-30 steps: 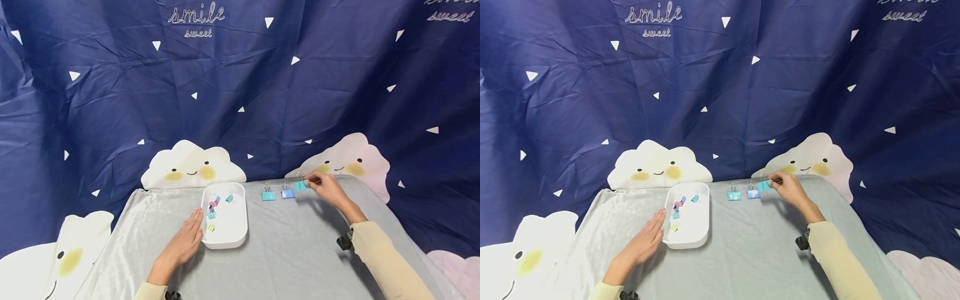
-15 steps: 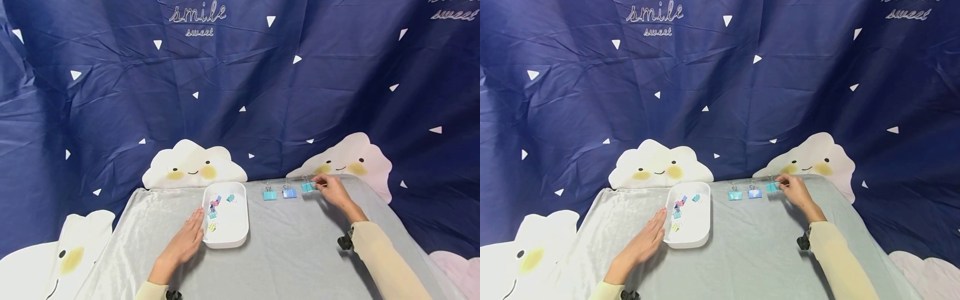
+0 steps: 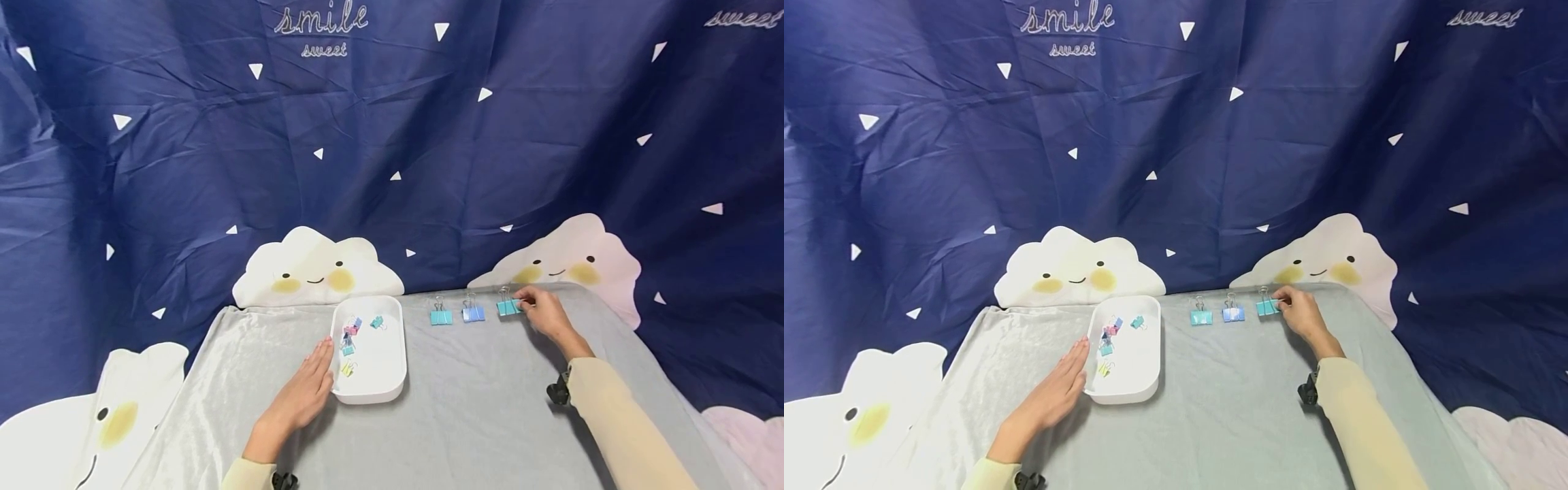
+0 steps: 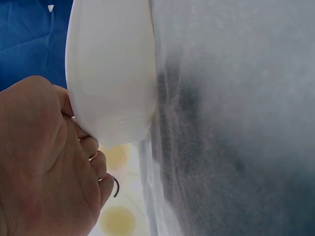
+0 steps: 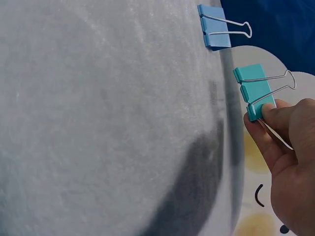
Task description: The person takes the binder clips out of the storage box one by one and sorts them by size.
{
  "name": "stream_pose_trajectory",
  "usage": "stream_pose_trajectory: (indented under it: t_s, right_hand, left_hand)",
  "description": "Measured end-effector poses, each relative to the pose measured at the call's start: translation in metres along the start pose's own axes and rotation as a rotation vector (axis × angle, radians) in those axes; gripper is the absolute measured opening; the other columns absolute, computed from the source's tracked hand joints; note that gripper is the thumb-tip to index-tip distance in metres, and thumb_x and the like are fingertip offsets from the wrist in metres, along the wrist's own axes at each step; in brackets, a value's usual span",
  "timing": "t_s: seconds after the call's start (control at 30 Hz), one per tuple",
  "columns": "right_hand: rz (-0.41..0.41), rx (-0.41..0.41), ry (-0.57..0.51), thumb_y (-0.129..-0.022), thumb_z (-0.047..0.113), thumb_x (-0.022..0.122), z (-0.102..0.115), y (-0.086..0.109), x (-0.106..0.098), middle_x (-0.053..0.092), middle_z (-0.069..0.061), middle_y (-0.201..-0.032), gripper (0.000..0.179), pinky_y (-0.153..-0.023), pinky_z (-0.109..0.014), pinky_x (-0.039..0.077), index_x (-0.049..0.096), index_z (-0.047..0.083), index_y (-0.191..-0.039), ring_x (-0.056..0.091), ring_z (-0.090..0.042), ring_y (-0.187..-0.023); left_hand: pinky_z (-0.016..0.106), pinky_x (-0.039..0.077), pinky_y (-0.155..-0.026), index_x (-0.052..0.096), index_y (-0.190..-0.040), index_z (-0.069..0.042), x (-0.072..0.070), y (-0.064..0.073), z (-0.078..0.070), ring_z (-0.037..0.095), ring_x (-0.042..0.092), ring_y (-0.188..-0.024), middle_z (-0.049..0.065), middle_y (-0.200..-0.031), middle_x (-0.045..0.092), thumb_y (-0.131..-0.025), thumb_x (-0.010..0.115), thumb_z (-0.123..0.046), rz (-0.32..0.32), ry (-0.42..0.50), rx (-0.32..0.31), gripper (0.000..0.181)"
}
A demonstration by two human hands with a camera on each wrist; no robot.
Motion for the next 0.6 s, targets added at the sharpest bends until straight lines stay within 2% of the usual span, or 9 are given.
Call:
stream_pose_trajectory:
  t_s: [0.2,0.6]
  right_hand:
    - [0.016,0.03,-0.003,-0.102,-0.001,0.064,-0.011,-0.001,0.009,0.074,-0.03,-0.116,0.018,-0.091,-0.059,0.059,0.071,-0.007,-0.118,0.069,-0.049,-0.11]
    - [0.031,0.052,0.04,-0.101,-0.001,0.065,-0.02,-0.002,0.021,0.074,-0.029,-0.113,0.017,-0.089,-0.057,0.058,0.071,-0.007,-0.116,0.069,-0.045,-0.105]
  left_hand:
    - [0.056,0.025,-0.134,0.024,-0.167,0.003,0.0,0.0,0.0,0.038,0.025,-0.164,0.019,-0.176,0.023,-0.114,0.039,-0.019,-0.003,0.006,0.0,0.059]
    - [0.057,0.025,-0.134,0.024,-0.167,0.004,-0.004,0.0,-0.003,0.04,0.025,-0.164,0.019,-0.177,0.022,-0.115,0.038,-0.019,-0.006,0.014,0.005,0.058]
Point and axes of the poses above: each hand's wrist, its own y-axis away from the middle knuckle, its own x-axis out of the palm, z = x × y, the point moved 9 cm from there along -y, towards the middle knuckle
